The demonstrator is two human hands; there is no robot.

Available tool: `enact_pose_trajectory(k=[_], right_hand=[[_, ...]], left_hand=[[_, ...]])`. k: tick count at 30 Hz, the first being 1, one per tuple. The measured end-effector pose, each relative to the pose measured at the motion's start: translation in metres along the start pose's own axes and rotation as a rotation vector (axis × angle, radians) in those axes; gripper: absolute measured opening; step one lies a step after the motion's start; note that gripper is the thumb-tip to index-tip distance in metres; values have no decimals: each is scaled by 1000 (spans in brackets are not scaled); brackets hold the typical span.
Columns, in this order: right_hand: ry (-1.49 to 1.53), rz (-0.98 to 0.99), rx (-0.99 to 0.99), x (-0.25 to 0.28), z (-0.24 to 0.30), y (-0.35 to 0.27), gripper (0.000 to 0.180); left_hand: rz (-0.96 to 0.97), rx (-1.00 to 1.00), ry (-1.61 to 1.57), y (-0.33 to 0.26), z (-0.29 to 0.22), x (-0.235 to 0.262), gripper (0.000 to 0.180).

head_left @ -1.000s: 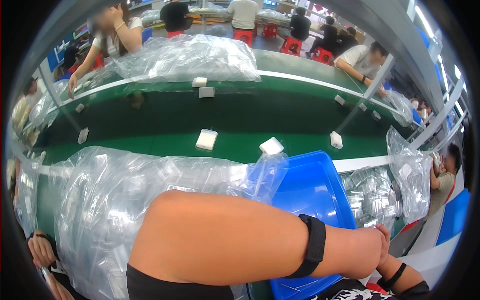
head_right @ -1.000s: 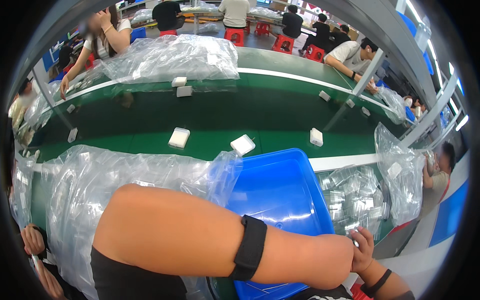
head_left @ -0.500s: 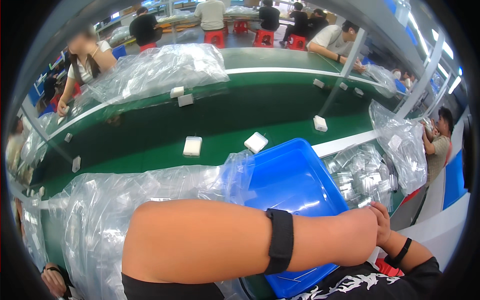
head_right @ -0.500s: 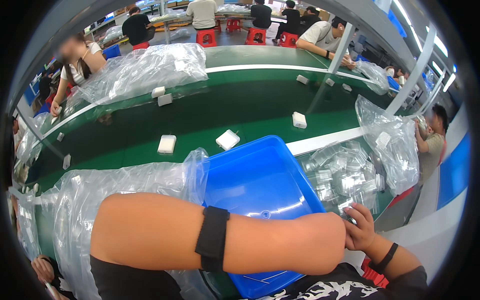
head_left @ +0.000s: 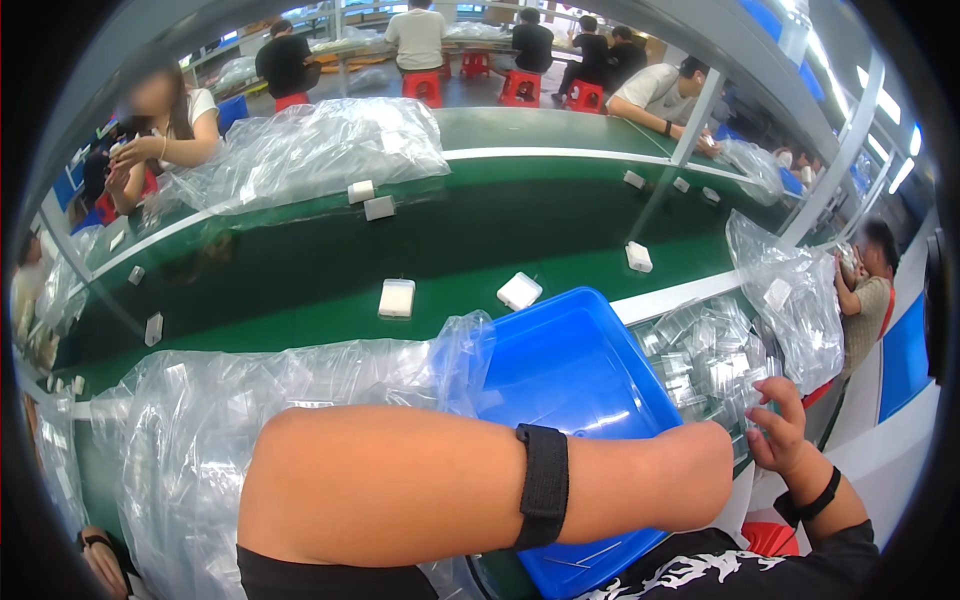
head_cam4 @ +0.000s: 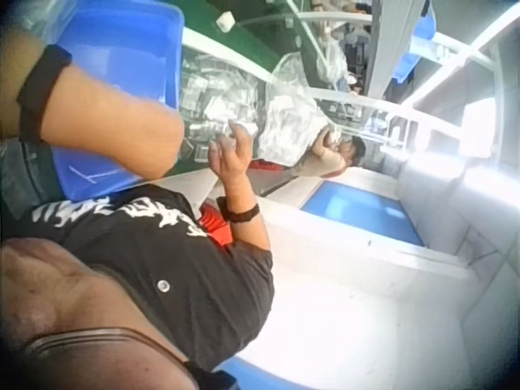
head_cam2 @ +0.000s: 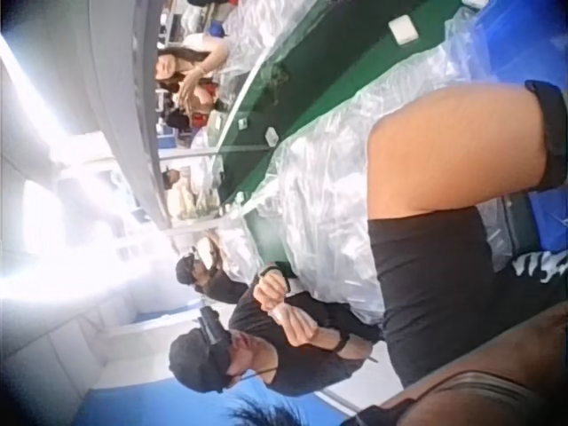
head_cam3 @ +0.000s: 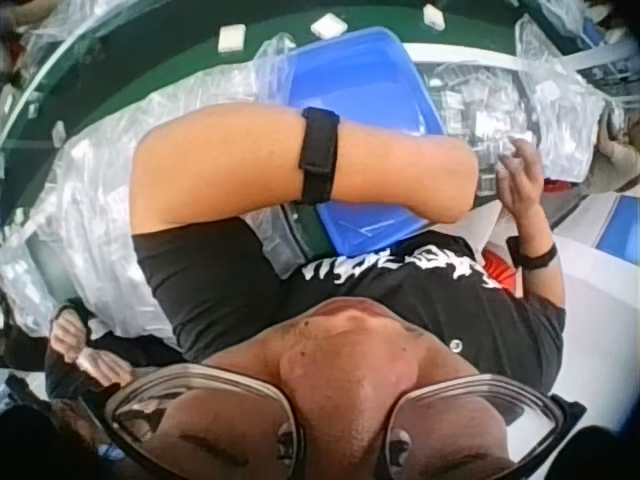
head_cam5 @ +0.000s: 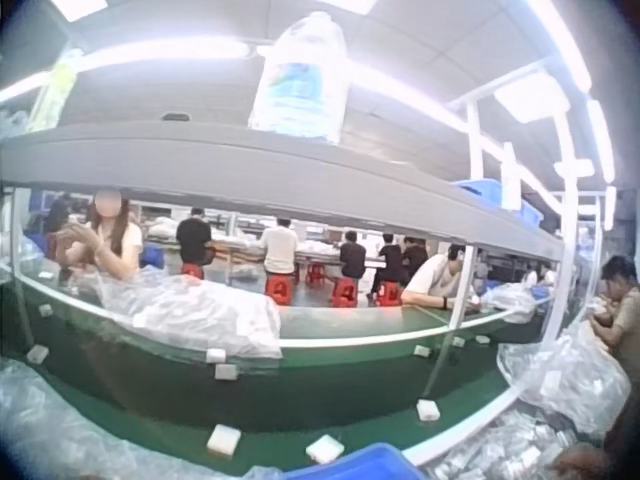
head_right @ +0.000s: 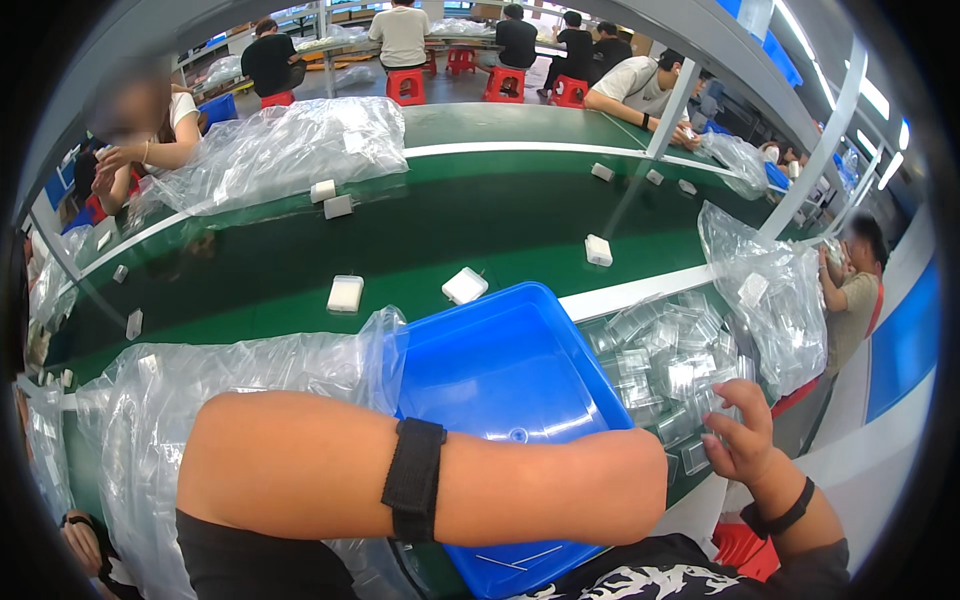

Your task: Assembling small white plastic components on a production line and placing them into bags.

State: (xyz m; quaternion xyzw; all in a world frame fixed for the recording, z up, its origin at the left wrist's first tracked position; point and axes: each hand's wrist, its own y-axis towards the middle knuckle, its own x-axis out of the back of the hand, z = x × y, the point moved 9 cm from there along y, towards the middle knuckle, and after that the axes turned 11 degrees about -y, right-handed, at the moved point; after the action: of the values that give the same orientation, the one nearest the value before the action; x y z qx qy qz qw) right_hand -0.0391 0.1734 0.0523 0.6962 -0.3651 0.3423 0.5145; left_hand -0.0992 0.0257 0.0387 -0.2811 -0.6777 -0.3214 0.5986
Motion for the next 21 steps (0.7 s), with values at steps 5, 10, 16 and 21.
enact_pose_trajectory(k=[5, 10, 16, 21], right_hand=[[101, -132, -7, 4, 11, 103, 15], [304, 104, 67, -33, 25, 87, 19], [103, 133, 248, -29, 45, 2, 34], [-136, 144, 232, -64, 30, -32, 37]], left_hand=[[43, 59, -23, 2, 10, -6, 9], [31, 89, -64, -2, 19, -12, 10], [-167, 180, -46, -4, 19, -15, 10], [-202, 177, -99, -5, 18, -16, 7]])
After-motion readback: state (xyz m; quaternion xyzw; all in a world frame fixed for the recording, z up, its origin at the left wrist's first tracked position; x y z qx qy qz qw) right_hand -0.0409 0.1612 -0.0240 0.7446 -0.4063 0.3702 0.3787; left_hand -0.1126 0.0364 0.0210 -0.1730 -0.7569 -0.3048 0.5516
